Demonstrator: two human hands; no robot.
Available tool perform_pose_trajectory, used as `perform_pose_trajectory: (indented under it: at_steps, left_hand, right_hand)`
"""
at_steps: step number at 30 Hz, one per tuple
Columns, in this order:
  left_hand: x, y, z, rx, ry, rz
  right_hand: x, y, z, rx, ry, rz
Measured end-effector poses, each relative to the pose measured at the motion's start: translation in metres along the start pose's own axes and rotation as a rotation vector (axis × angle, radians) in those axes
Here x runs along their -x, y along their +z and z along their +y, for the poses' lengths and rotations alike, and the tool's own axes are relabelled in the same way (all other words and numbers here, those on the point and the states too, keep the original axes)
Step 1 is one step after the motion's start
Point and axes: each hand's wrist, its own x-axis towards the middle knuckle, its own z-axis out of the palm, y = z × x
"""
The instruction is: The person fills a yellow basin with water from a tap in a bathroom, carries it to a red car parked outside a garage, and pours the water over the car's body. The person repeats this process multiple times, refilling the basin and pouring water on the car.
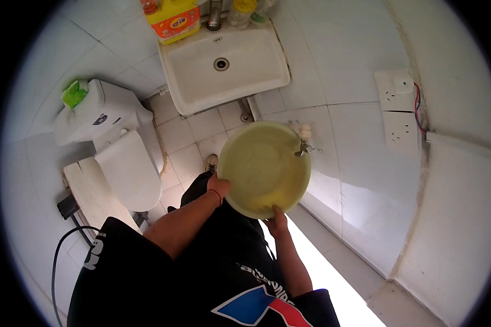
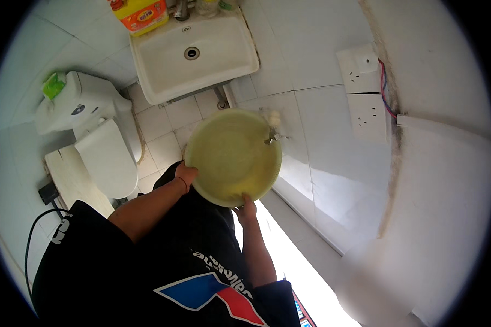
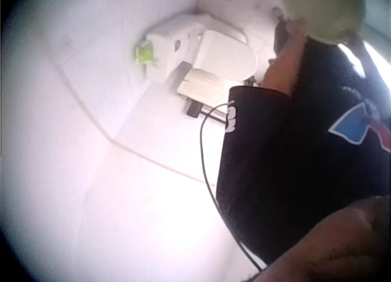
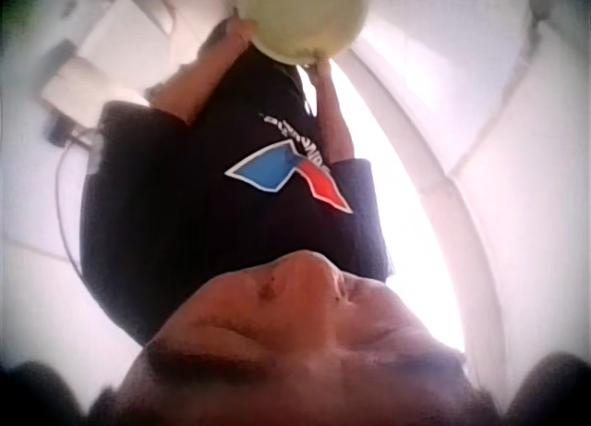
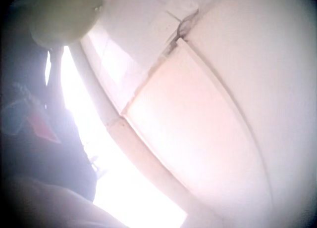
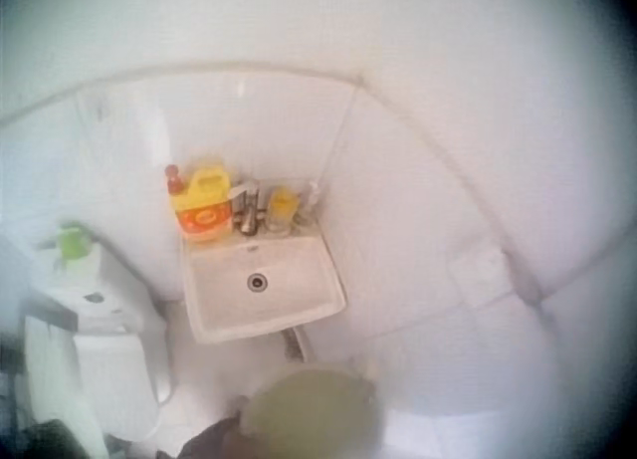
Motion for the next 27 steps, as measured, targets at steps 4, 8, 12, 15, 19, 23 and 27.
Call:
perform_pose_trajectory:
  at_steps: [4, 8, 12, 15, 19, 23, 27]
  left_hand:
    - [-0.019, -0.010, -0.011, -0.107, 0.114, -0.012]
    - [-0.011, -0.007, 0.000, -0.117, 0.132, -0.026]
    - [-0.010, -0.009, -0.012, -0.121, 0.112, -0.003]
    - [-0.002, -0.001, -0.007, -0.078, 0.101, -0.031]
    - [-0.009, 0.004, -0.015, -0.111, 0.149, -0.037]
    - [-0.009, 0.011, -0.008, -0.121, 0.148, -0.021]
    - [-0.012, 0.005, -0.022, -0.169, 0.162, 0.016]
  right_hand:
    - [0.014, 0.005, -0.011, 0.337, -0.049, 0.188]
    - [0.004, -0.016, -0.006, 0.582, -0.297, 0.341]
    - [0.009, -0.036, 0.001, 0.525, -0.337, 0.388]
    - [0.022, -0.048, -0.002, 0.524, -0.323, 0.407]
    - [0.027, -0.078, 0.004, 0.514, -0.274, 0.416]
    - [0.035, -0.084, 0.004, 0.514, -0.238, 0.415]
    - [0.044, -0.098, 0.021, 0.509, -0.179, 0.420]
